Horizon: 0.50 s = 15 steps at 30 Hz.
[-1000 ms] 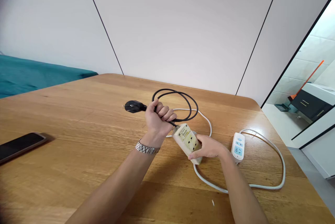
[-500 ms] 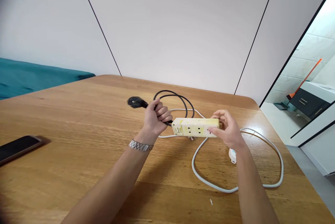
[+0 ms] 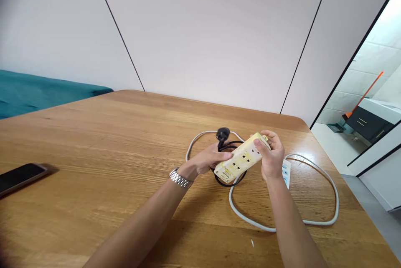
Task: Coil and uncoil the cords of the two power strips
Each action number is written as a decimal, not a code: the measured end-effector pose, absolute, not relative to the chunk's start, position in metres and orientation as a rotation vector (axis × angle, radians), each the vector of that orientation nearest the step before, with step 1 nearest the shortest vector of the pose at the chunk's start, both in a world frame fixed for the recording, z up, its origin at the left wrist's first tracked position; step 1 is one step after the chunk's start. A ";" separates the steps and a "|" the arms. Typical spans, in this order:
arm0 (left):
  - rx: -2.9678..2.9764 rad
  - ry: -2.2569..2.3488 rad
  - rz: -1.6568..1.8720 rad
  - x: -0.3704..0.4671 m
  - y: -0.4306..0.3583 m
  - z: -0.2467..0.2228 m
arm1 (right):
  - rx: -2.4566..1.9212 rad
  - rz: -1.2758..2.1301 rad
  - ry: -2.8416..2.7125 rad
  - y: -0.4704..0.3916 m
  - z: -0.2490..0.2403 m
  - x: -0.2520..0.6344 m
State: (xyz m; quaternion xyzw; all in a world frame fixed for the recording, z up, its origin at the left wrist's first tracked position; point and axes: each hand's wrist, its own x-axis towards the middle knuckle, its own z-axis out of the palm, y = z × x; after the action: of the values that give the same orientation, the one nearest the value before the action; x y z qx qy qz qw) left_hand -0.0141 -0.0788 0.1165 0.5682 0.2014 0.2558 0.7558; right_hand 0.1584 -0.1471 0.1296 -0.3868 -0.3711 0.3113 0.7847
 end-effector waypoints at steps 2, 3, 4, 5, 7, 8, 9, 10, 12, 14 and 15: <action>1.287 0.374 0.504 -0.012 -0.082 0.116 | -0.844 0.619 -0.767 -0.146 0.127 0.154; 1.310 0.357 0.480 -0.011 -0.084 0.116 | -0.852 0.603 -0.756 -0.145 0.125 0.153; 1.335 0.355 0.468 -0.010 -0.086 0.116 | -0.861 0.599 -0.754 -0.144 0.123 0.152; 1.359 0.371 0.471 -0.008 -0.088 0.116 | -0.870 0.610 -0.761 -0.143 0.121 0.151; 1.395 0.440 0.518 -0.005 -0.090 0.118 | -0.873 0.674 -0.786 -0.140 0.117 0.151; 1.405 0.480 0.562 -0.004 -0.091 0.119 | -0.874 0.718 -0.791 -0.138 0.115 0.151; 1.405 0.518 0.614 -0.003 -0.091 0.120 | -0.881 0.765 -0.792 -0.137 0.114 0.150; 1.395 0.551 0.671 -0.003 -0.090 0.121 | -0.897 0.823 -0.797 -0.136 0.113 0.149; 1.362 0.601 0.759 -0.004 -0.087 0.121 | -0.963 0.959 -0.823 -0.136 0.112 0.145; 1.319 0.633 0.808 -0.007 -0.083 0.121 | -1.040 1.081 -0.873 -0.138 0.111 0.140; 1.307 0.643 0.820 -0.008 -0.081 0.120 | -1.074 1.124 -0.888 -0.139 0.110 0.137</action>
State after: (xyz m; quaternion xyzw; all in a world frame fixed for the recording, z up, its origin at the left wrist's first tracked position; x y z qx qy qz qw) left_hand -0.0084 -0.0811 0.1200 0.5801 0.2851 0.3641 0.6705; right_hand 0.1372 -0.1387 0.1101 -0.4683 -0.3872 0.4899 0.6252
